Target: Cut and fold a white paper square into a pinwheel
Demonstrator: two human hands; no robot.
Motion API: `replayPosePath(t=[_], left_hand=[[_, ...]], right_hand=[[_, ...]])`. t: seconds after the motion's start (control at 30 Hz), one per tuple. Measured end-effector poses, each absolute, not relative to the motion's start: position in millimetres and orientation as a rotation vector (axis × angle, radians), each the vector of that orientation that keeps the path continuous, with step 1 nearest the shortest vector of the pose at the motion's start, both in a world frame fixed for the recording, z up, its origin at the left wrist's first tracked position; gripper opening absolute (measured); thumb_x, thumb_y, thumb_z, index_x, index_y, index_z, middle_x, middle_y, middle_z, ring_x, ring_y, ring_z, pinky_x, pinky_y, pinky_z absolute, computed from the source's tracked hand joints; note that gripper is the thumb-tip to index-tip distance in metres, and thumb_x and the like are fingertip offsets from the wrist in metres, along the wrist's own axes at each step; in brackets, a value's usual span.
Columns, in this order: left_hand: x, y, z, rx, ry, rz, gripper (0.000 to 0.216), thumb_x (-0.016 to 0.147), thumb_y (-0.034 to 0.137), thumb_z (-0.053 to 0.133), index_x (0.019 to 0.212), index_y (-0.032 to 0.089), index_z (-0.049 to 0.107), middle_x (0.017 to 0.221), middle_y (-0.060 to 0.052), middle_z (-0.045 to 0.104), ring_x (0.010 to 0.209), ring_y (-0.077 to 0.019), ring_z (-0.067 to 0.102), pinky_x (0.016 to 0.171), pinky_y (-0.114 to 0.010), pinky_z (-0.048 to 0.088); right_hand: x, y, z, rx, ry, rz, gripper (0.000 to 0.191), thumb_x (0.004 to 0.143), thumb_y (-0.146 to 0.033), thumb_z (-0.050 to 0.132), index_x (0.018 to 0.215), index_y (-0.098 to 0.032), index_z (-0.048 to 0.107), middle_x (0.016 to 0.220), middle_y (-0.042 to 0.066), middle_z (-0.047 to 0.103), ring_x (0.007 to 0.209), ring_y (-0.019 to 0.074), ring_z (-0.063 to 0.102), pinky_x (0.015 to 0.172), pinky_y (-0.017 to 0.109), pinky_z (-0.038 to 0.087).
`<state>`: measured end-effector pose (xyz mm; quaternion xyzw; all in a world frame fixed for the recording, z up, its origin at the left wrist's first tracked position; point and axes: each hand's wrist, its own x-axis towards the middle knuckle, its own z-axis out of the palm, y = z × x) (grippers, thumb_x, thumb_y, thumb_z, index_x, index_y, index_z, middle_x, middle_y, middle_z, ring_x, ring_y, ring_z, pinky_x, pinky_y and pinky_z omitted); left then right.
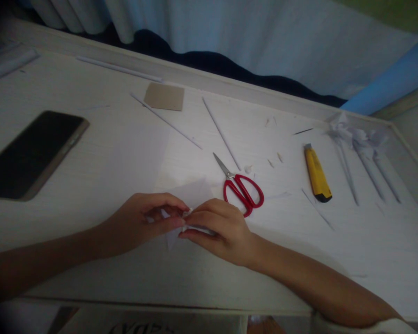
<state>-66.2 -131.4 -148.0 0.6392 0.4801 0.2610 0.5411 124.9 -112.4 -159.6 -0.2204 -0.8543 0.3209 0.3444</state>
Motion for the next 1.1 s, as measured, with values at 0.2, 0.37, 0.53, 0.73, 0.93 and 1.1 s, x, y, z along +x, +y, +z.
replayPosePath(t=[0.2, 0.37, 0.53, 0.73, 0.93, 1.1], left_hand=[[-66.0, -131.9, -151.0, 1.511, 1.156, 0.624, 0.017, 0.077, 0.028, 0.051, 0.089, 0.019, 0.060, 0.078, 0.001, 0.063, 0.063, -0.0094, 0.056, 0.053, -0.017, 0.043], [-64.9, -130.9, -151.4, 1.519, 1.160, 0.657, 0.013, 0.077, 0.024, 0.052, 0.082, 0.018, 0.062, 0.069, 0.003, 0.062, 0.052, -0.0059, 0.053, 0.048, -0.015, 0.041], [-64.7, -131.1, -151.8, 1.515, 1.179, 0.664, 0.013, 0.078, 0.023, 0.050, 0.079, 0.017, 0.062, 0.065, 0.004, 0.062, 0.050, -0.0048, 0.053, 0.049, -0.014, 0.041], [-63.8, -130.3, -151.0, 1.502, 1.178, 0.661, 0.014, 0.078, 0.023, 0.050, 0.078, 0.015, 0.062, 0.063, 0.003, 0.061, 0.049, -0.0050, 0.052, 0.048, -0.014, 0.041], [-63.8, -130.3, -149.5, 1.491, 1.171, 0.645, 0.015, 0.078, 0.024, 0.049, 0.078, 0.015, 0.062, 0.063, 0.002, 0.061, 0.049, -0.0058, 0.052, 0.048, -0.015, 0.042], [-64.4, -130.8, -150.2, 1.488, 1.180, 0.676, 0.017, 0.074, 0.022, 0.054, 0.088, 0.017, 0.062, 0.070, 0.000, 0.064, 0.055, -0.0080, 0.055, 0.049, -0.016, 0.043]], right_hand=[[124.4, -113.3, -159.2, -0.550, -2.225, 0.863, 0.024, 0.067, -0.011, 0.066, 0.090, -0.012, 0.059, 0.081, 0.007, 0.065, 0.075, 0.0145, 0.059, 0.062, 0.028, 0.051], [125.3, -114.3, -158.4, -0.524, -2.258, 0.879, 0.022, 0.069, -0.012, 0.065, 0.090, -0.012, 0.059, 0.081, 0.007, 0.065, 0.076, 0.0143, 0.059, 0.063, 0.029, 0.052], [126.3, -115.7, -159.1, -0.518, -2.281, 0.834, 0.021, 0.070, -0.013, 0.064, 0.090, -0.013, 0.059, 0.082, 0.008, 0.064, 0.077, 0.0147, 0.059, 0.063, 0.029, 0.051], [126.2, -115.9, -158.0, -0.504, -2.305, 0.812, 0.020, 0.071, -0.012, 0.063, 0.090, -0.011, 0.058, 0.082, 0.008, 0.064, 0.077, 0.0148, 0.058, 0.064, 0.029, 0.051], [127.1, -116.7, -158.3, -0.527, -2.361, 0.692, 0.018, 0.074, -0.015, 0.060, 0.091, -0.013, 0.058, 0.082, 0.007, 0.064, 0.075, 0.0150, 0.058, 0.062, 0.030, 0.050], [128.2, -118.0, -160.4, -0.569, -2.340, 0.581, 0.018, 0.073, -0.014, 0.061, 0.091, -0.014, 0.058, 0.081, 0.006, 0.064, 0.074, 0.0157, 0.058, 0.062, 0.031, 0.049]])
